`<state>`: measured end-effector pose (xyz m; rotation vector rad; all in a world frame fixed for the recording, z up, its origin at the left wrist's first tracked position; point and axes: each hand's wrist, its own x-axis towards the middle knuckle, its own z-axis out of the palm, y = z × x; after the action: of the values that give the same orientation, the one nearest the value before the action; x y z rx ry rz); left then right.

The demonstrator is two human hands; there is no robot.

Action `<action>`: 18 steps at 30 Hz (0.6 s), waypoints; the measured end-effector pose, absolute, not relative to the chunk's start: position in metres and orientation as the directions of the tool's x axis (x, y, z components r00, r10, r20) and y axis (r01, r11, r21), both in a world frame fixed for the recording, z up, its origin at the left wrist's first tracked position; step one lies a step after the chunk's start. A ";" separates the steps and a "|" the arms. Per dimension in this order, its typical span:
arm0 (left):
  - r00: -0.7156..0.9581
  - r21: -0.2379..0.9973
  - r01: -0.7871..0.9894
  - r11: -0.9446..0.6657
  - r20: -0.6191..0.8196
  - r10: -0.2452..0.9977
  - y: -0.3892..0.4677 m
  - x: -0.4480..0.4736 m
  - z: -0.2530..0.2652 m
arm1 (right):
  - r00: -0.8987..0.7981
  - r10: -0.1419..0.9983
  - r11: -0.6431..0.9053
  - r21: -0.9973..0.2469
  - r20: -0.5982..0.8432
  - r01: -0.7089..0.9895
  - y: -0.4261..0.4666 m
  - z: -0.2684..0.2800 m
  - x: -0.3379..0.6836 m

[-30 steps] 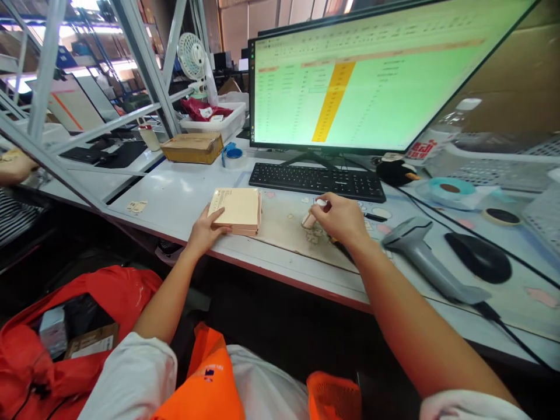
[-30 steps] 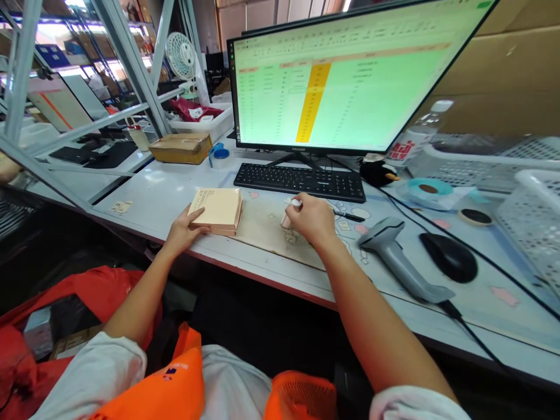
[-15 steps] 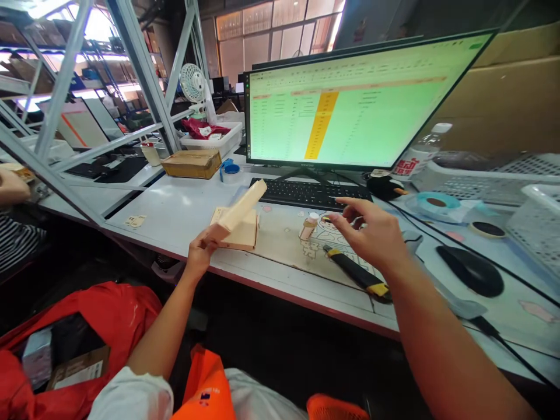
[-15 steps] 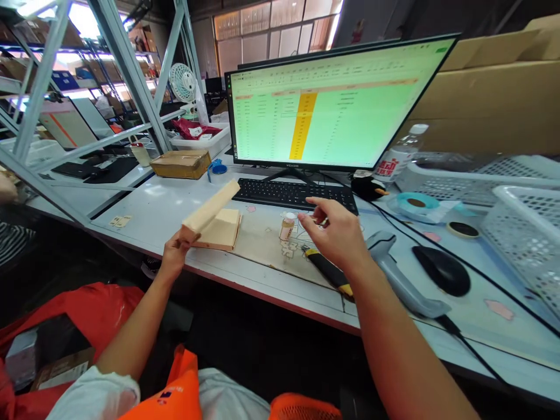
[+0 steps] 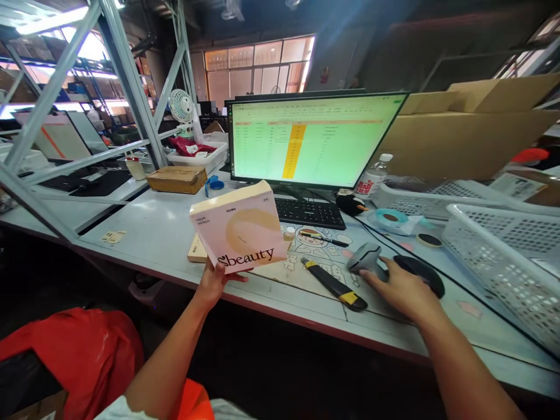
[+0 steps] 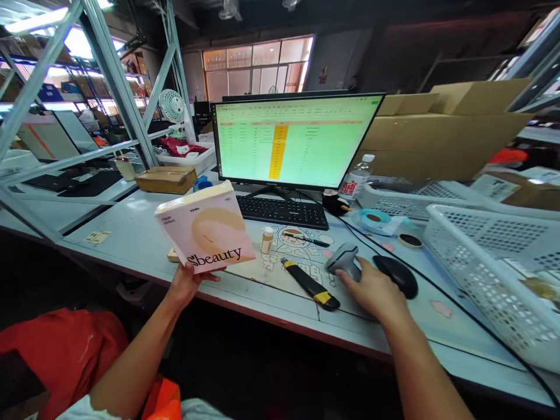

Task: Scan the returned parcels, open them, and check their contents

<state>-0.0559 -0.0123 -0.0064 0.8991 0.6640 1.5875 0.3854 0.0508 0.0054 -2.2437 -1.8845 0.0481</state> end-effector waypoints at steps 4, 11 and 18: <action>-0.223 0.728 -0.644 -0.235 0.115 0.968 -0.014 -0.053 -0.008 | 0.226 0.972 -0.224 -0.036 0.065 0.974 0.044 0.015 0.358; 0.136 0.589 -0.806 0.052 0.099 0.986 -0.014 -0.049 0.002 | 0.207 0.978 -0.207 -0.033 -0.016 0.978 0.037 0.041 0.349; 0.304 0.489 -0.856 0.167 0.215 0.928 0.001 -0.017 0.000 | -0.123 0.982 0.009 -0.620 -0.140 0.785 -0.018 0.081 0.362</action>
<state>-0.0169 0.0009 0.0004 0.5870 0.1453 1.2759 0.3618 -0.0175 0.0813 -1.8199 -1.9609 0.8305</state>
